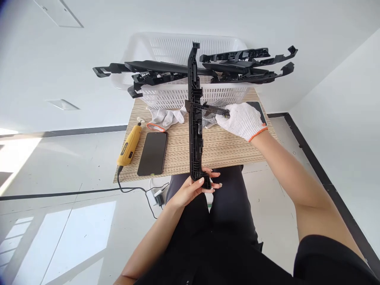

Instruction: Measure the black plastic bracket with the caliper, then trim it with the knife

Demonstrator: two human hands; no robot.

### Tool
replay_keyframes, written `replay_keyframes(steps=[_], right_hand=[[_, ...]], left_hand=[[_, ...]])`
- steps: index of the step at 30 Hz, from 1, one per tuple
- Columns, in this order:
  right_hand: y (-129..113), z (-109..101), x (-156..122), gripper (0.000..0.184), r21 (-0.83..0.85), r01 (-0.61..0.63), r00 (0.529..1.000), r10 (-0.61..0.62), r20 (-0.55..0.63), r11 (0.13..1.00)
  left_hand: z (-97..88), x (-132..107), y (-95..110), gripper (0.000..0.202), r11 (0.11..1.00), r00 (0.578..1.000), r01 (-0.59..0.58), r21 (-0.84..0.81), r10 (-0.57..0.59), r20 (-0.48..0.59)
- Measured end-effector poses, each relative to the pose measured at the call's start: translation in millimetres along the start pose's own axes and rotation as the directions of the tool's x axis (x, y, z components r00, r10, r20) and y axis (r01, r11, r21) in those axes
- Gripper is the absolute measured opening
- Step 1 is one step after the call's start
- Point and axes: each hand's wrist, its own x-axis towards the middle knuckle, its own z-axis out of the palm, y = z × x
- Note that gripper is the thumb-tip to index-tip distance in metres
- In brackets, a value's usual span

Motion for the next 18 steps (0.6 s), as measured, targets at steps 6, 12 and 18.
replay_keyframes(steps=[6, 12, 18], right_hand=[[-1.0, 0.7, -5.6, 0.053, 0.017, 0.014, 1.000, -0.014, 0.023, 1.000], [-0.6, 5.2, -6.2, 0.054, 0.038, 0.025, 0.998, -0.027, 0.060, 0.999], [3.3, 0.8, -6.8, 0.048, -0.042, -0.064, 0.997, 0.066, 0.033, 0.997]], left_hand=[[0.8, 1.2, -7.2, 0.043, 0.983, 0.999, 0.031, 0.184, -0.039, 0.037], [1.1, 2.0, -5.5, 0.044, 0.988, 0.999, -0.025, 0.154, 0.030, -0.032], [0.7, 2.9, -6.2, 0.042, 0.996, 0.994, -0.069, 0.059, 0.074, -0.086]])
